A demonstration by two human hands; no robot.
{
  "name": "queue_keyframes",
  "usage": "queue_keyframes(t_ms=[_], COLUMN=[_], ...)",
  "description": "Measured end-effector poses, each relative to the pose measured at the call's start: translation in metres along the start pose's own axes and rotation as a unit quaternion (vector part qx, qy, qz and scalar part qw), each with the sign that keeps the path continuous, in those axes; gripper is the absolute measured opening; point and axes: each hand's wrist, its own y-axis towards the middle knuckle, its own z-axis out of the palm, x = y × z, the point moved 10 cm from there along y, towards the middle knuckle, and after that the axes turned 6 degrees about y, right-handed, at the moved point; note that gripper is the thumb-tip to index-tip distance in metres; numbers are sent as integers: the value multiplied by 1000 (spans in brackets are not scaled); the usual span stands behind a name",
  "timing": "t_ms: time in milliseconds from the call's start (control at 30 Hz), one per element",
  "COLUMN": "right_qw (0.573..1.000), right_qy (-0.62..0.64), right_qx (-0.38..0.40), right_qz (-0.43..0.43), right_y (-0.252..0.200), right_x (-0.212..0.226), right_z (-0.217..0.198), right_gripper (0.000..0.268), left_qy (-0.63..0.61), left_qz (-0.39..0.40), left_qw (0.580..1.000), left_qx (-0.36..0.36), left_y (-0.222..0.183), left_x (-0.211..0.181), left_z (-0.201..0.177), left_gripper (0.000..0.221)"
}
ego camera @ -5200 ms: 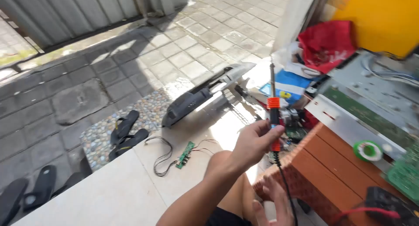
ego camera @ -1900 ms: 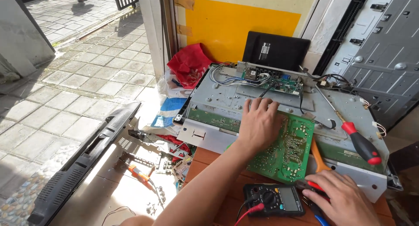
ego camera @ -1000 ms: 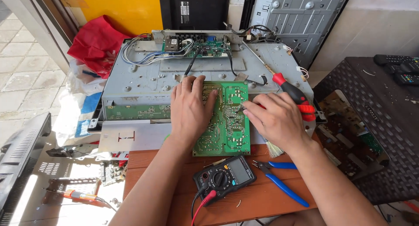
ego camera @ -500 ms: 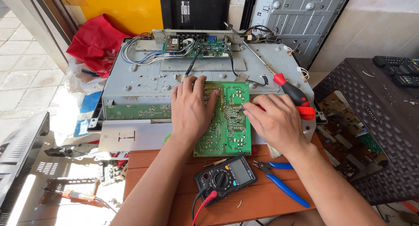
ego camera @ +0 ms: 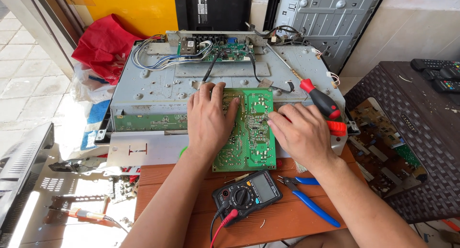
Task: Repairing a television circuit board by testing components with a multimeter and soldering joints.
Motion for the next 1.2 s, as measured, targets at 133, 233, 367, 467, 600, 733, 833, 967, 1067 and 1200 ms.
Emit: queue_keyframes(t_ms=[133, 233, 367, 467, 600, 733, 833, 967, 1067, 1200], right_qw=[1000, 995, 998, 1000, 1000, 997, 999, 996, 995, 994], right_qy=[21, 82, 54, 25, 22, 66, 48, 80, 91, 96], right_qx=[-15, -35, -24, -6, 6, 29, 25, 39, 50, 52], right_qz=[12, 35, 9, -1, -4, -13, -2, -1, 0, -3], right_y=[-1, 4, 6, 1, 2, 5, 4, 4, 7, 5], right_x=[-2, -3, 6, 6, 5, 8, 2, 1, 4, 0], right_z=[-3, -13, -8, -2, 0, -2, -3, -4, -6, -6], right_gripper=[4, 3, 4, 3, 3, 8, 7, 8, 9, 11], left_qy=[-5, -1, -1, 2, 4, 8, 10, 9, 8, 6], left_qz=[-2, -3, -6, -3, -6, -7, -4, -3, -4, -1], left_qw=[1000, 1000, 1000, 1000, 1000, 1000, 1000, 1000, 1000, 1000], left_qx=[2, 7, 11, 13, 12, 9, 8, 7, 11, 5], left_y=[-1, 0, 0, -1, 0, 0, -1, -1, -2, 0], left_x=[-1, -1, 0, 0, 0, 2, 2, 1, 1, -1], left_z=[-1, 0, 0, 2, 1, 4, 2, 2, 1, -1], left_gripper=[44, 45, 45, 45, 45, 47, 46, 46, 45, 45])
